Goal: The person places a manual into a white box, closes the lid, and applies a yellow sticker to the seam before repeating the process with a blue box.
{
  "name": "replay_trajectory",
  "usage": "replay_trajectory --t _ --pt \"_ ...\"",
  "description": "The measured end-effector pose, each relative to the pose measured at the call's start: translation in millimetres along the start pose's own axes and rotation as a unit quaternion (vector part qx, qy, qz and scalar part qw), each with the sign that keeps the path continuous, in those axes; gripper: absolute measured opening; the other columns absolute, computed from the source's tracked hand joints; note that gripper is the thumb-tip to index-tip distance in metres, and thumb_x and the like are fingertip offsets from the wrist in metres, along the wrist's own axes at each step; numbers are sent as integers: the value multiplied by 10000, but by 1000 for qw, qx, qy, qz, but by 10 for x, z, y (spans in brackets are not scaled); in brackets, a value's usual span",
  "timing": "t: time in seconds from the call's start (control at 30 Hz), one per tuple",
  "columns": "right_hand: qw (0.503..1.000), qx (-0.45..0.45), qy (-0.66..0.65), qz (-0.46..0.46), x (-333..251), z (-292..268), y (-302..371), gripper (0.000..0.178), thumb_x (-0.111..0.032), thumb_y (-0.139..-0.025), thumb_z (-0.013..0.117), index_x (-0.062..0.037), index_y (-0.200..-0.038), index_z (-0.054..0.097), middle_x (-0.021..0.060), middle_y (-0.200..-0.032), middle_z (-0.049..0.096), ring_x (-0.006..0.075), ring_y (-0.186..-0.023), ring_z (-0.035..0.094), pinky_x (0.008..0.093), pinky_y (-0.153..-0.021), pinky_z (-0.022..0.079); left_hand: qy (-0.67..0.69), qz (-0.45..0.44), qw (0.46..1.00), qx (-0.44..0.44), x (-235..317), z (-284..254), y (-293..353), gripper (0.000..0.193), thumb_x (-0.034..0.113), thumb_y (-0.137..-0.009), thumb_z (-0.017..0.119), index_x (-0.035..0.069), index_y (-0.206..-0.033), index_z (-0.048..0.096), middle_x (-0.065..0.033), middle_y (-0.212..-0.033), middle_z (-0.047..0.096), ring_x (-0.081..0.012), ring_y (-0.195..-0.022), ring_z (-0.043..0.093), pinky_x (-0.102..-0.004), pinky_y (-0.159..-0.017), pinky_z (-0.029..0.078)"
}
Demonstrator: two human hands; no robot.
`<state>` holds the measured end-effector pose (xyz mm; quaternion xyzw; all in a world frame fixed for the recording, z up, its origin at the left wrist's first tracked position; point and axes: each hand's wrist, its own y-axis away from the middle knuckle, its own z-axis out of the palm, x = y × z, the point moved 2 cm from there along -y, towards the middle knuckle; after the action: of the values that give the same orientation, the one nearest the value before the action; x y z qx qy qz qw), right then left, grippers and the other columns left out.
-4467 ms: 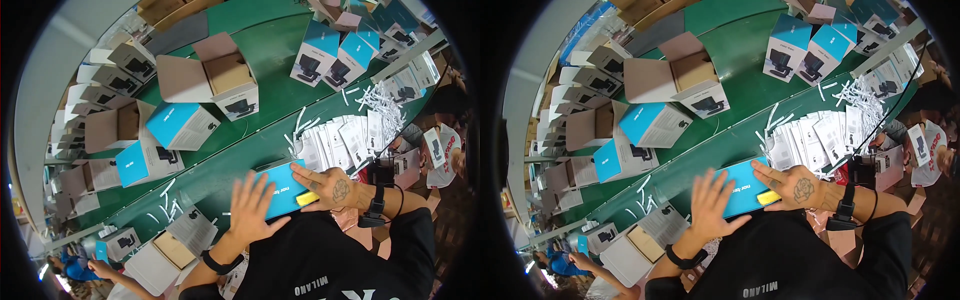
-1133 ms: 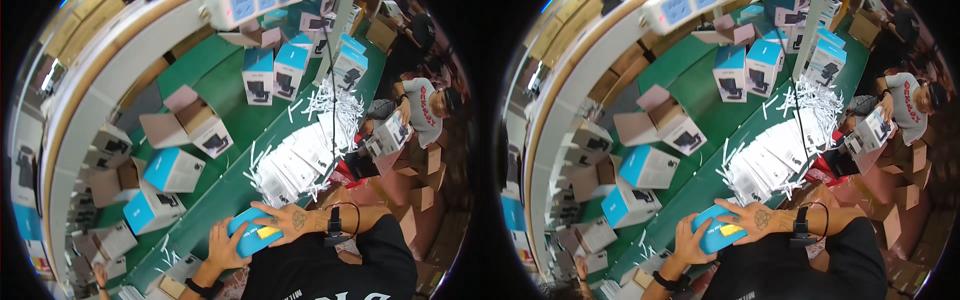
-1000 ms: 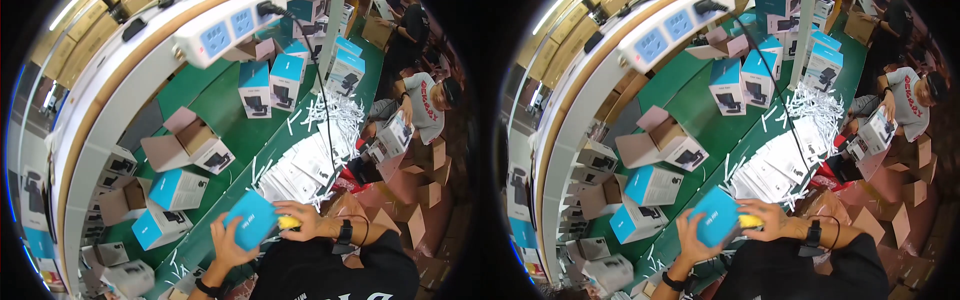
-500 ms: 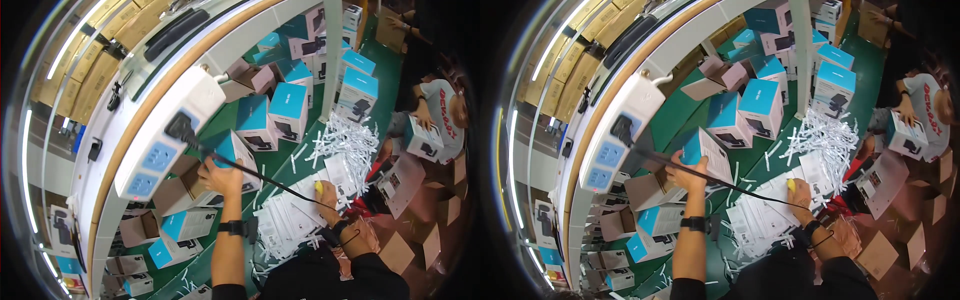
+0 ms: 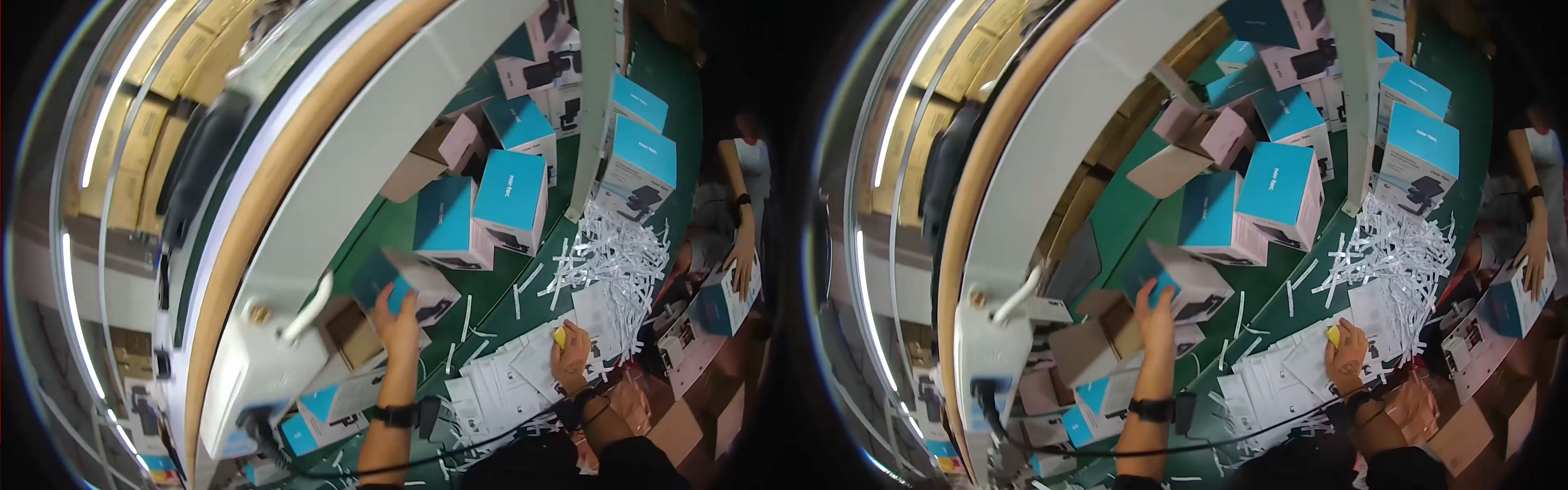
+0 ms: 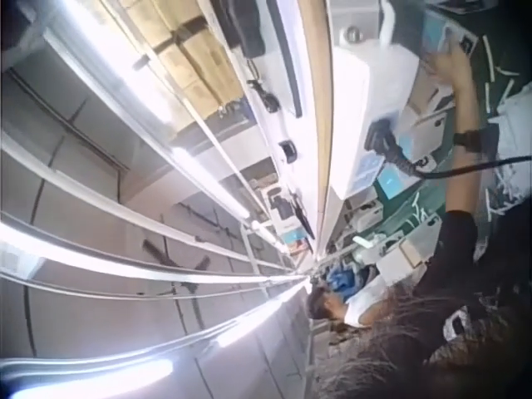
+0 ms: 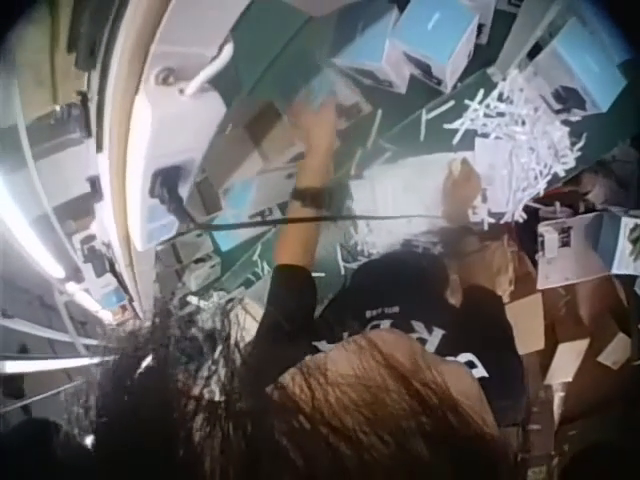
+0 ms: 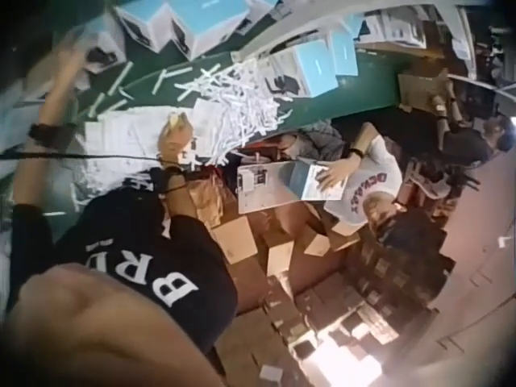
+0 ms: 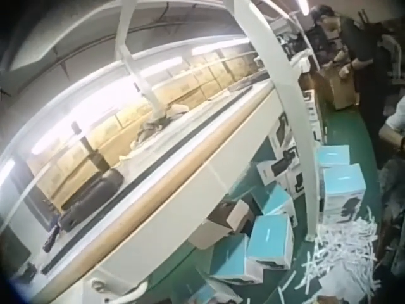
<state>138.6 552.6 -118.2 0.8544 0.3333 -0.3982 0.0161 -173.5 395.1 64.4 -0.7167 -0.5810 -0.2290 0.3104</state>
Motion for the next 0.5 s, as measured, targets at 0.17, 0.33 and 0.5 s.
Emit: replay_trajectory --t 0.17,0.33,0.5 --pt "1000 -4 16 13 39 -84 -150 448 -92 -764 650 -24 -1202 592 158 -1290 586 385 -1139 541 487 -978 405 136 54 989 34 587 71 -790 541 257 -862 773 -4 -1300 594 -137 -1344 584 -292 -1253 548 -417 -1063 434" --pt "999 1 23 23 103 -134 -181 417 -90 -741 656 -26 -1151 614 144 -1283 588 384 -1142 536 493 -979 402 433 -222 866 -116 957 815 -1739 457 285 -897 759 35 -1242 597 -120 -1224 619 -252 -1090 627 -421 -922 534" --pt "1000 -13 21 18 11 -167 -218 398 -82 -724 663 -17 -1114 616 170 -1242 594 399 -1109 557 495 -965 421 502 -162 812 -251 995 1367 -1755 413 294 -947 707 18 -1220 567 -100 -1108 625 -239 -1011 641 -382 -864 566"
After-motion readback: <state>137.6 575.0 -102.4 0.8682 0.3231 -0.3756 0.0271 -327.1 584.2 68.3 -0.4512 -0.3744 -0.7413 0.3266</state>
